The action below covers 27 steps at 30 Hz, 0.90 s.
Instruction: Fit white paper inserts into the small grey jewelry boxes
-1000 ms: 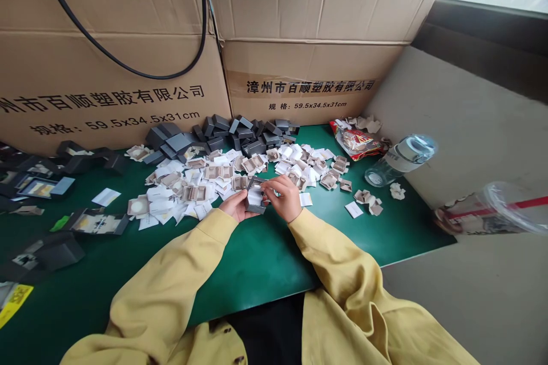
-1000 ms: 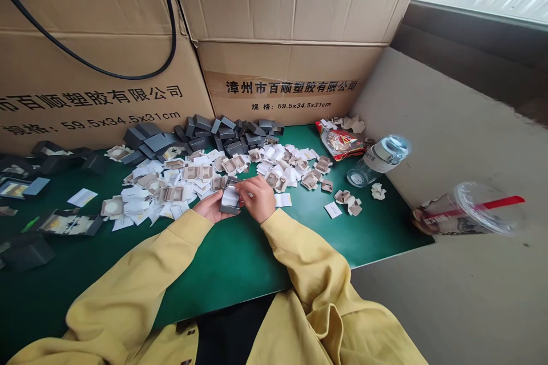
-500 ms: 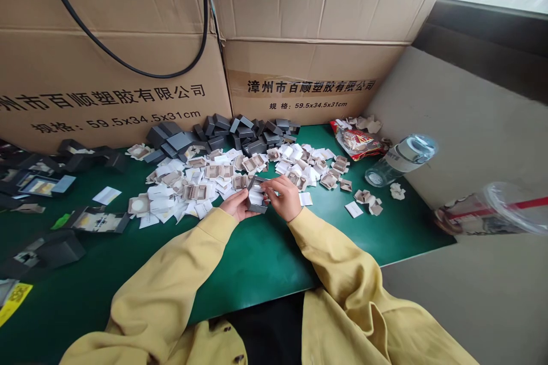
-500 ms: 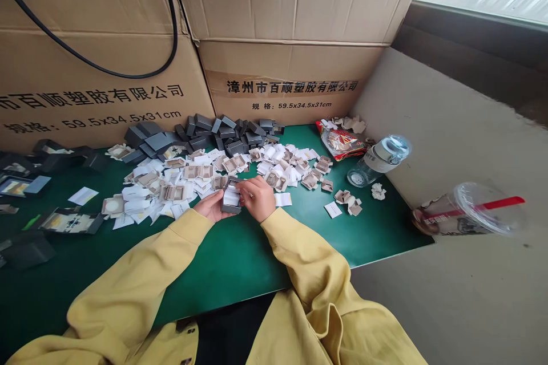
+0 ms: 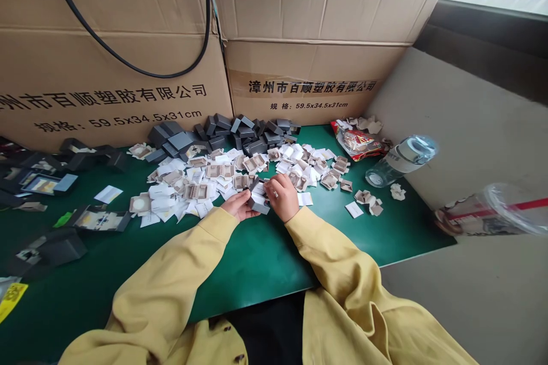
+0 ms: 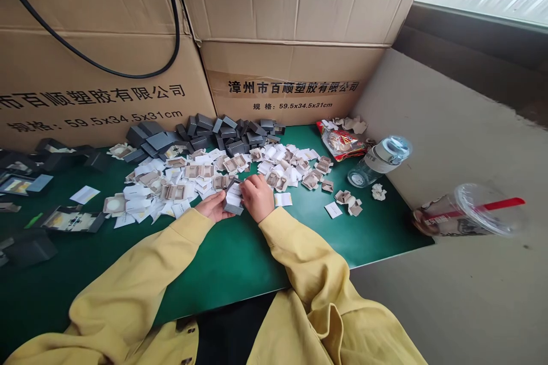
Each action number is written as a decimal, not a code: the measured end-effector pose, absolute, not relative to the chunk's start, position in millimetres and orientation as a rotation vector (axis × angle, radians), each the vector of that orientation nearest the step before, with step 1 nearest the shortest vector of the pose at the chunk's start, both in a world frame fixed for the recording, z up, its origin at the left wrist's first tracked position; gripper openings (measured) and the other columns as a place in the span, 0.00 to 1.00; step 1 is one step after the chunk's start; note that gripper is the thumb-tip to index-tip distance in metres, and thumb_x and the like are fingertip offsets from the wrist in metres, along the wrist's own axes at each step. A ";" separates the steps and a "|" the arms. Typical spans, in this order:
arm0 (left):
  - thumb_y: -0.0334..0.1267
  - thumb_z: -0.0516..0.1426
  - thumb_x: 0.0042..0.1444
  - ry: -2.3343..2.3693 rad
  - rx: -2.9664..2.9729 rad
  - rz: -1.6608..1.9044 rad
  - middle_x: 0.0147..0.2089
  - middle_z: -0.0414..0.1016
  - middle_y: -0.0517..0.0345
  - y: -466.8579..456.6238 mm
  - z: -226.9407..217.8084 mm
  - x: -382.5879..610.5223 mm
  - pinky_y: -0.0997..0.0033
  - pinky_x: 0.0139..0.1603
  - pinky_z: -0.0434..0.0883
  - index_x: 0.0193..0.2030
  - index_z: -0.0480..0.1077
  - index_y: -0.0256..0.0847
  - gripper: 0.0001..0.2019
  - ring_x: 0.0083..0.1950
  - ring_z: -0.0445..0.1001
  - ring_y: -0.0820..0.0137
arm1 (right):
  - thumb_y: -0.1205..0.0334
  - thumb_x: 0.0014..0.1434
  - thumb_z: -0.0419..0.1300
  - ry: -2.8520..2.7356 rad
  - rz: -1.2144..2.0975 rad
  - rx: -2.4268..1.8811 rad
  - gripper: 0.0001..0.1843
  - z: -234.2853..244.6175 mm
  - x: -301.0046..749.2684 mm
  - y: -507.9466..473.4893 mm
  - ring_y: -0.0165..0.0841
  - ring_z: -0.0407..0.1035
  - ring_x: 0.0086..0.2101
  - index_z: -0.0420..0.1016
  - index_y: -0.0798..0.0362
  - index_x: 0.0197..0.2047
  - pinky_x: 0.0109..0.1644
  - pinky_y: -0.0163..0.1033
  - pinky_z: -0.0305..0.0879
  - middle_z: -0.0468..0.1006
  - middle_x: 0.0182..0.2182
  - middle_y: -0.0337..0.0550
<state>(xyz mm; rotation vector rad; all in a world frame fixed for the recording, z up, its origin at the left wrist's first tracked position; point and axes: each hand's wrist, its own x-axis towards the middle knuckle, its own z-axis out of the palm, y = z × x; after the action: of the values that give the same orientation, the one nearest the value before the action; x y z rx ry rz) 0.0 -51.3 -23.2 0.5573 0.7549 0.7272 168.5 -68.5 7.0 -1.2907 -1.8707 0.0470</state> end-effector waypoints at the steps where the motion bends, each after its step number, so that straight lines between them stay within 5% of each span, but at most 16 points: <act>1: 0.40 0.59 0.50 0.750 0.575 0.722 0.33 0.73 0.50 -51.6 -23.8 -0.2 0.62 0.34 0.72 0.39 0.68 0.36 0.12 0.34 0.74 0.65 | 0.66 0.58 0.51 -1.852 0.069 -1.289 0.07 6.7 168.2 -68.4 0.34 0.62 0.37 0.70 0.52 0.32 0.40 0.38 0.63 0.71 0.33 0.45; 8: 0.44 0.61 0.47 0.750 0.695 0.687 0.28 0.72 0.52 -54.0 -22.0 -2.2 0.72 0.24 0.69 0.40 0.68 0.35 0.17 0.29 0.73 0.66 | 0.61 0.52 0.56 -1.687 0.370 -1.343 0.05 0.8 171.4 -63.2 0.29 0.63 0.28 0.67 0.53 0.33 0.32 0.34 0.62 0.70 0.29 0.39; 14: 0.40 0.60 0.48 0.709 0.675 0.706 0.31 0.75 0.48 -54.3 -19.0 -0.2 0.69 0.26 0.71 0.38 0.70 0.36 0.12 0.30 0.74 0.66 | 0.60 0.53 0.56 -1.689 0.401 -1.354 0.06 6.9 170.0 -65.4 0.28 0.64 0.27 0.70 0.53 0.33 0.32 0.34 0.62 0.71 0.30 0.40; 19: 0.40 0.53 0.55 0.660 0.484 0.821 0.35 0.76 0.45 -46.6 -13.0 -3.7 0.70 0.25 0.70 0.45 0.69 0.36 0.14 0.32 0.75 0.64 | 0.56 0.56 0.54 -1.753 0.496 -1.265 0.13 23.8 189.1 -59.7 0.28 0.66 0.29 0.70 0.53 0.43 0.32 0.33 0.63 0.73 0.35 0.42; 27: 0.43 0.46 0.58 0.656 0.265 1.001 0.35 0.76 0.42 -34.3 -8.1 -16.6 0.70 0.24 0.69 0.45 0.68 0.31 0.18 0.32 0.76 0.63 | 0.59 0.58 0.52 -2.155 0.136 -1.505 0.10 12.9 201.2 -52.6 0.36 0.64 0.37 0.74 0.52 0.35 0.37 0.37 0.61 0.73 0.33 0.45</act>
<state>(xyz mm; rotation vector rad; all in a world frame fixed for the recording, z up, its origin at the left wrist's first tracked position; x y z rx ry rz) -16.6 -34.3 -8.1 0.2646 0.6565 1.0015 201.2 -52.6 12.9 -1.5050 -2.1549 0.1359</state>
